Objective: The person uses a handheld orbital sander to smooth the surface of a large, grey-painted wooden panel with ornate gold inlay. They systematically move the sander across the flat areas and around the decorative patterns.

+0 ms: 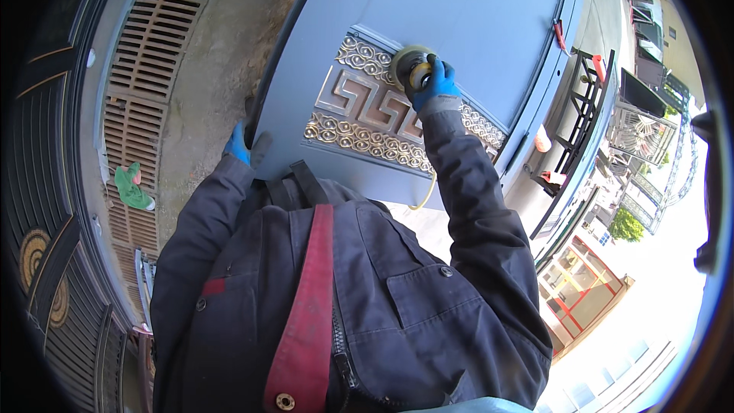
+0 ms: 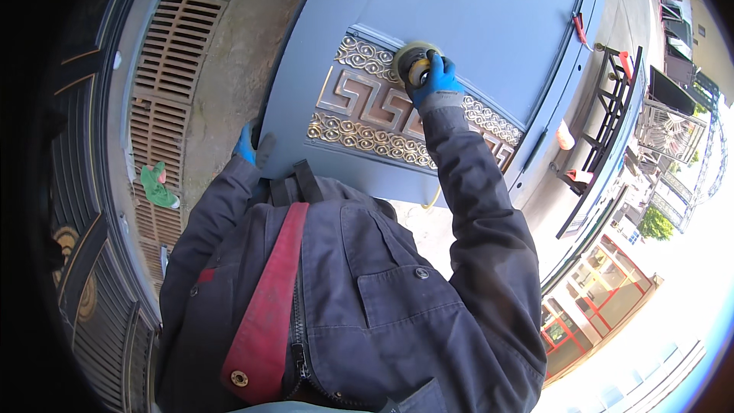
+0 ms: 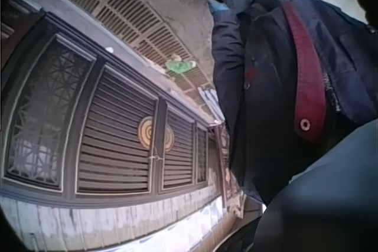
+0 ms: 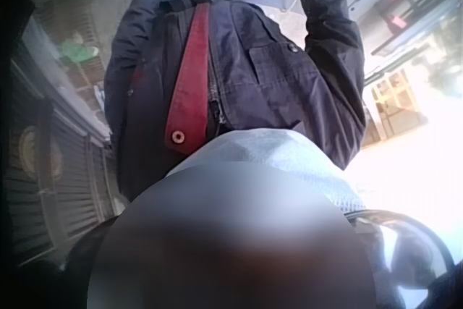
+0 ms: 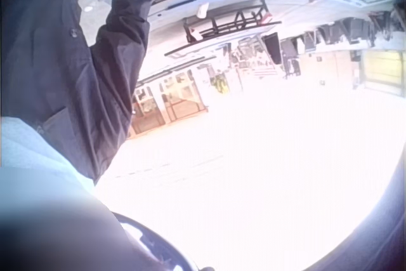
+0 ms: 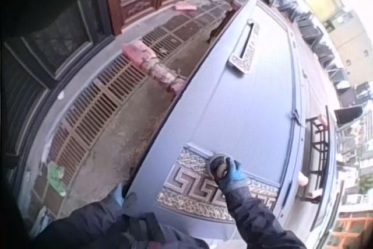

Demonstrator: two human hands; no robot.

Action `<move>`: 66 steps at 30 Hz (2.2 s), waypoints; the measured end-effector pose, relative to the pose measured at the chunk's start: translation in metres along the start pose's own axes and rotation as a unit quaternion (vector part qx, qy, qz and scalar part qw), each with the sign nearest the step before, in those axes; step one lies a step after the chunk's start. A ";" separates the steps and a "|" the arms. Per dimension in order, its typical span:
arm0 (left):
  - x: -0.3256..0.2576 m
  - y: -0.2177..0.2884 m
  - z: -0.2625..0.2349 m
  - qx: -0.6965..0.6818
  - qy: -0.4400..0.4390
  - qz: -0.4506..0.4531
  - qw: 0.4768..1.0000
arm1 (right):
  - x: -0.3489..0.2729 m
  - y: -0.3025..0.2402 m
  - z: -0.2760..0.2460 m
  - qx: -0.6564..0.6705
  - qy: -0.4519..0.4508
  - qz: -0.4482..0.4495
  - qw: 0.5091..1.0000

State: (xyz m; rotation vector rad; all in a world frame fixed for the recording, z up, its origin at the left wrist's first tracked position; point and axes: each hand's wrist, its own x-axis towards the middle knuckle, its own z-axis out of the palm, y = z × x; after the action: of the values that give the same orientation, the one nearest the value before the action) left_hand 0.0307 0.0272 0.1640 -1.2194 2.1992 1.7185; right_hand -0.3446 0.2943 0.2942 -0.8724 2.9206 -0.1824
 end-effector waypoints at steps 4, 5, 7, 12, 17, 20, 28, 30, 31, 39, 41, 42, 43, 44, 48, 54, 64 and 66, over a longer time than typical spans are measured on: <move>-0.002 0.010 -0.003 -0.094 -0.045 -0.031 0.994 | -0.005 0.012 0.002 0.008 0.006 0.027 1.000; -0.002 0.011 -0.003 -0.087 -0.041 -0.031 0.995 | -0.006 0.016 0.002 0.010 0.013 0.044 0.999; -0.002 0.008 -0.001 -0.090 -0.037 -0.026 0.995 | -0.011 0.023 0.001 0.009 0.014 0.047 0.999; 0.003 -0.011 0.002 -0.104 -0.043 -0.012 0.994 | -0.018 0.035 -0.002 0.004 0.028 0.051 0.998; 0.006 -0.011 0.001 -0.097 -0.043 0.009 0.994 | -0.023 0.034 -0.005 -0.016 -0.026 0.039 0.999; 0.002 -0.005 -0.002 -0.102 -0.051 -0.021 0.993 | -0.023 0.034 -0.006 -0.001 0.007 0.077 0.997; 0.008 -0.023 0.005 -0.125 -0.030 0.015 0.992 | -0.019 0.061 -0.015 -0.007 0.006 0.079 0.997; 0.010 -0.029 0.006 -0.127 -0.023 -0.006 0.992 | -0.021 0.065 -0.016 0.010 0.031 0.085 0.996; 0.011 -0.031 0.006 -0.132 -0.024 0.015 0.991 | -0.022 0.066 -0.017 0.001 -0.003 0.068 0.998; 0.003 -0.024 0.005 -0.122 -0.009 -0.007 0.993 | -0.028 0.081 -0.022 0.018 -0.029 0.062 0.998; 0.003 -0.023 0.004 -0.134 -0.010 -0.010 0.991 | -0.032 0.087 -0.024 -0.007 -0.043 0.014 0.999; 0.004 -0.024 0.003 -0.099 -0.007 -0.008 0.995 | -0.034 0.089 -0.025 -0.005 -0.056 -0.004 0.998; 0.004 -0.027 0.003 -0.128 -0.019 -0.005 0.992 | -0.036 0.091 -0.025 0.004 -0.022 0.003 1.000; 0.005 -0.030 0.002 -0.125 -0.031 0.005 0.992 | -0.038 0.093 -0.025 0.012 -0.014 0.021 1.000; 0.012 -0.047 0.004 -0.134 -0.012 0.024 0.991 | -0.042 0.097 -0.024 0.002 -0.017 0.009 1.000; 0.013 -0.053 0.001 -0.096 -0.019 0.040 0.994 | -0.044 0.105 -0.024 0.027 0.014 0.072 0.997; 0.008 -0.033 0.012 -0.181 0.008 0.004 0.983 | -0.048 0.130 -0.014 -0.022 0.017 0.049 0.998; 0.006 -0.032 0.012 -0.150 0.007 0.028 0.988 | -0.048 0.138 -0.014 -0.013 -0.015 0.078 0.997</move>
State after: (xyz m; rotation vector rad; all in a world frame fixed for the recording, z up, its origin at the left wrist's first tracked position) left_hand 0.0422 0.0328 0.1315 -1.2381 2.0540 2.1321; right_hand -0.3809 0.4359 0.2910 -0.6399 2.9528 -0.1182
